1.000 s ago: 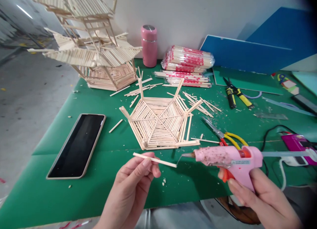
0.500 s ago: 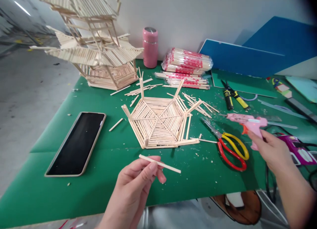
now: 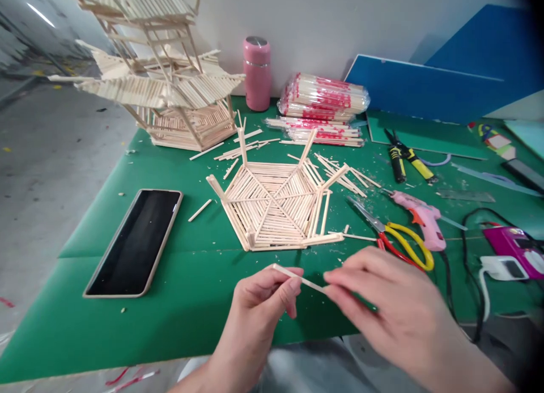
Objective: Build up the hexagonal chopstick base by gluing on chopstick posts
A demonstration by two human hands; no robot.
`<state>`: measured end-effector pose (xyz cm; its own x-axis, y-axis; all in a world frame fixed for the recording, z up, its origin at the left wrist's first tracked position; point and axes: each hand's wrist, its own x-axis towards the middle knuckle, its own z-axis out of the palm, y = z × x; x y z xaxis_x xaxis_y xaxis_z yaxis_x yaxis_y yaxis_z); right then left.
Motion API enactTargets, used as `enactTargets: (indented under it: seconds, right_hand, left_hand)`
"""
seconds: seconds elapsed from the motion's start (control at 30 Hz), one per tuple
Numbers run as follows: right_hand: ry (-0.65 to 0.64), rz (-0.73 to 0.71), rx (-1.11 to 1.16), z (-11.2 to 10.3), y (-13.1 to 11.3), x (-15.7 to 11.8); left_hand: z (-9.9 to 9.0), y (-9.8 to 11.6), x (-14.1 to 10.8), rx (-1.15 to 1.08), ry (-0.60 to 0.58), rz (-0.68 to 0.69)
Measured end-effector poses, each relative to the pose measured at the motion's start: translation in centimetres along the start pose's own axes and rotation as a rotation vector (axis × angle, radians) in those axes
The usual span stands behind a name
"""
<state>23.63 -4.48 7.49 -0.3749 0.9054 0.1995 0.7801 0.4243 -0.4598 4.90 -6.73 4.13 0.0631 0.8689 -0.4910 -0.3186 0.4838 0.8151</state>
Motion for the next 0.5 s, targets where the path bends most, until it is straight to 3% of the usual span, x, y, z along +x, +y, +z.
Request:
enactTargets:
  seconds: [0.23,0.4,0.5]
  right_hand:
    - [-0.128,-0.281,-0.111,1.2,-3.6,1.8]
    - [-0.142,-0.316,-0.107,0.9,-4.0,2.0]
    - [-0.199,-0.277,-0.03,-0.7,-4.1,3.1]
  left_hand:
    - [-0.1,0.3,-0.6,-0.003,-0.02,0.103]
    - [-0.6,0.5,-1.1,0.01,-0.023,0.151]
    - [-1.3,0.6,-1.2,0.064,-0.019,0.213]
